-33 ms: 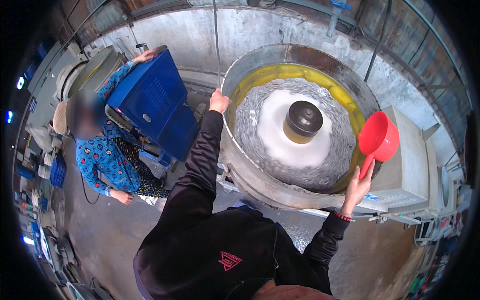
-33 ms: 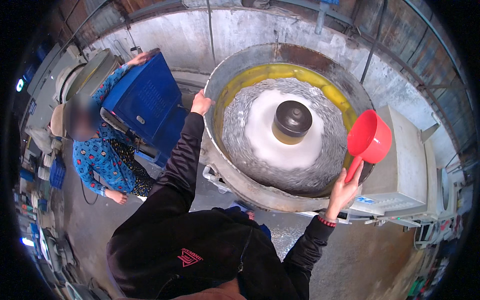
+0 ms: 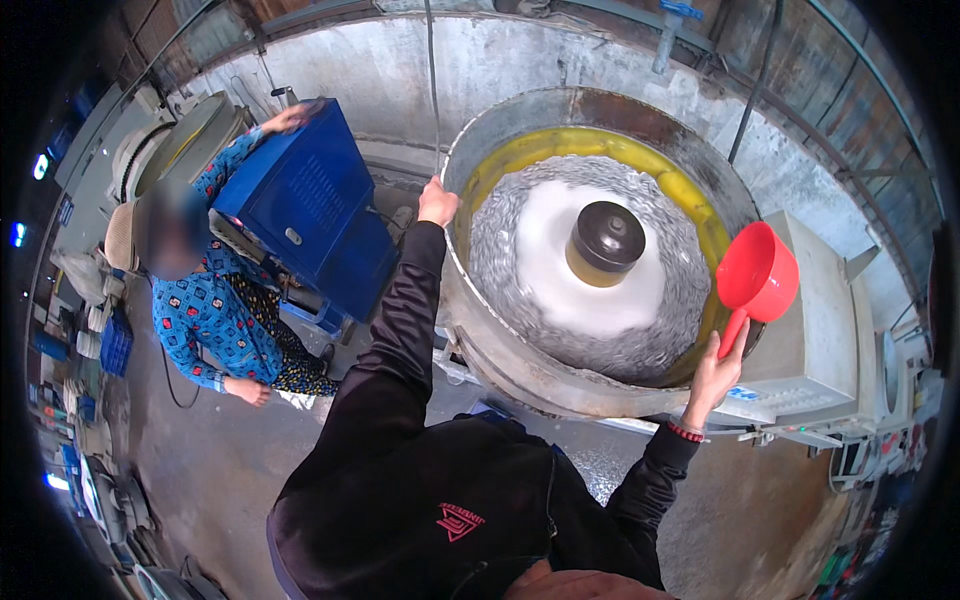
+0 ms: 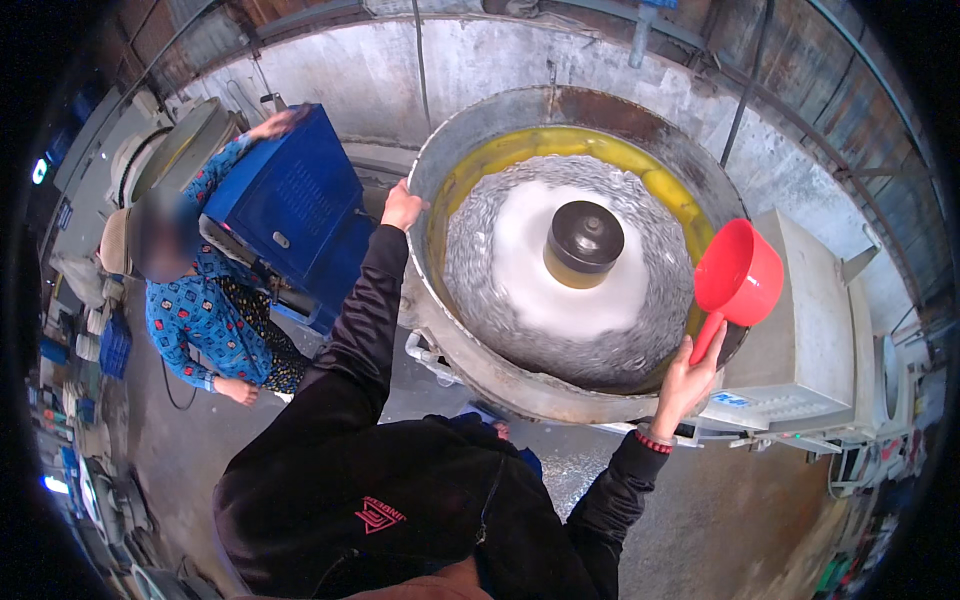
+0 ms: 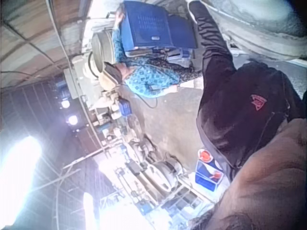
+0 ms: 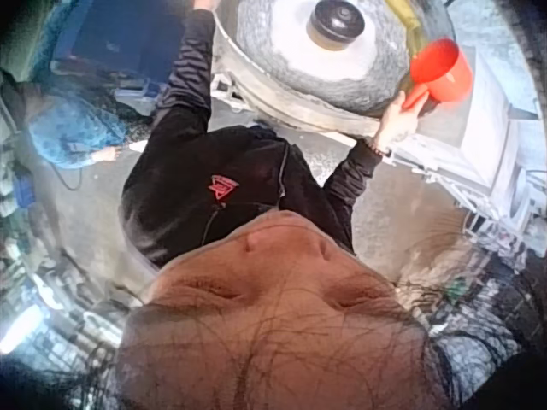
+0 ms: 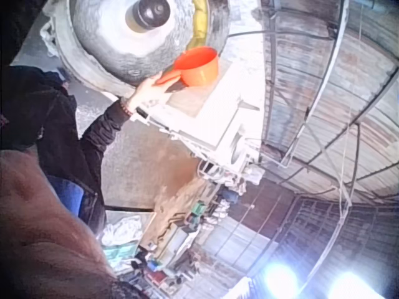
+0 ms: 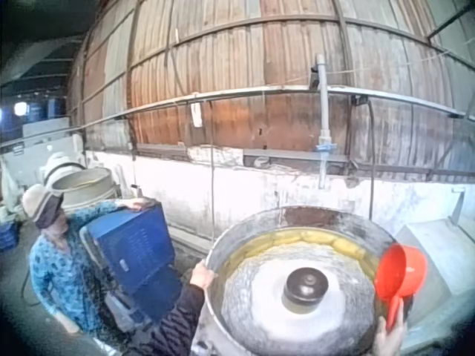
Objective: The person pours a yellow liquid from a red scoop into a large rotating industrial drum containing small metallic parts. The person repeatedly scoops and pours the liquid while the drum spins, then walks away from the machine.
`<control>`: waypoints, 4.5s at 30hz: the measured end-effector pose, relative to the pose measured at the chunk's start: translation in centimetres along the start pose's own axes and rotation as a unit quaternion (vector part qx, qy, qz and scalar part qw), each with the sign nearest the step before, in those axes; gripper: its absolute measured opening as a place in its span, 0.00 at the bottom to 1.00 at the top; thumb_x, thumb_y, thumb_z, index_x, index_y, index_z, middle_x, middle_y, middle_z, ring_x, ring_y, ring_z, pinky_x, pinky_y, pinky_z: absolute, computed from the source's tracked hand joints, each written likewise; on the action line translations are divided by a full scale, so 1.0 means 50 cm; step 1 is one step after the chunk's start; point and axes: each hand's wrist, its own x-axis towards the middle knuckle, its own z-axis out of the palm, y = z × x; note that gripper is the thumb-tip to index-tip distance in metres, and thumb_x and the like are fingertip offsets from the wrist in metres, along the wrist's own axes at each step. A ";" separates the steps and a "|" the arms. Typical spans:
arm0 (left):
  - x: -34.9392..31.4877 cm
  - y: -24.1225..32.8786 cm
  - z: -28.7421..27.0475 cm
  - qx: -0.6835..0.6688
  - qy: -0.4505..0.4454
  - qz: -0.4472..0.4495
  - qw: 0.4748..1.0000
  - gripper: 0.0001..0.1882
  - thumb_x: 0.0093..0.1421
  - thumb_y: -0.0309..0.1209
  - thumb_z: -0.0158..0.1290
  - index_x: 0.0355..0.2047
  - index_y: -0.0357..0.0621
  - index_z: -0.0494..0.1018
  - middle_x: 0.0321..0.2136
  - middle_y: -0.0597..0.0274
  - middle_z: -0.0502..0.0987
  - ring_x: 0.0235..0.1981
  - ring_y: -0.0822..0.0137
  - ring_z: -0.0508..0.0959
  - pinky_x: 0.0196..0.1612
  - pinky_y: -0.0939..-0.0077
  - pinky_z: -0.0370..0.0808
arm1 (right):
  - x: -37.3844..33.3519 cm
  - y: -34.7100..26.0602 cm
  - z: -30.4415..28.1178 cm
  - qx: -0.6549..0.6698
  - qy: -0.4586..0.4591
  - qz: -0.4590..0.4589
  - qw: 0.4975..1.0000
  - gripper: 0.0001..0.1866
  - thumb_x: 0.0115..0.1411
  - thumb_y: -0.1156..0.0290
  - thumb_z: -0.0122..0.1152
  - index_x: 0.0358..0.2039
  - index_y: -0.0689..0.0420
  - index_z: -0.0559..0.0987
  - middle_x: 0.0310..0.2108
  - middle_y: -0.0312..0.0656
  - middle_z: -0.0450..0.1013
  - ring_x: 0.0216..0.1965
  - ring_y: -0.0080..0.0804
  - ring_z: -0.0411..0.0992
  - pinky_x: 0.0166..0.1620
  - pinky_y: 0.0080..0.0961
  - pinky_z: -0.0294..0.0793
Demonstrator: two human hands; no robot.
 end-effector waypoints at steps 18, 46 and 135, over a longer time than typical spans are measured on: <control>-0.012 0.012 0.026 -0.014 0.081 0.019 0.996 0.19 0.42 0.25 0.47 0.37 0.33 0.69 0.35 0.35 0.72 0.41 0.44 0.71 0.46 0.60 0.68 | 0.006 0.050 0.012 0.040 -0.040 -0.052 0.997 0.26 0.57 0.68 0.51 0.56 0.55 0.60 0.52 0.51 0.63 0.51 0.41 0.64 0.50 0.30 0.63; -0.026 0.021 0.021 -0.053 0.058 -0.021 0.997 0.20 0.44 0.21 0.43 0.41 0.34 0.66 0.37 0.39 0.72 0.44 0.47 0.69 0.47 0.61 0.66 | 0.003 0.052 0.003 -0.005 -0.046 -0.023 0.999 0.27 0.57 0.66 0.51 0.56 0.56 0.60 0.53 0.51 0.62 0.49 0.43 0.65 0.49 0.31 0.63; -0.025 0.041 -0.010 -0.058 0.014 -0.008 0.998 0.21 0.46 0.22 0.44 0.44 0.34 0.64 0.43 0.35 0.67 0.49 0.45 0.65 0.52 0.63 0.63 | 0.014 0.039 0.010 -0.002 -0.044 -0.044 0.998 0.25 0.56 0.66 0.52 0.55 0.53 0.63 0.50 0.49 0.66 0.45 0.38 0.68 0.47 0.30 0.64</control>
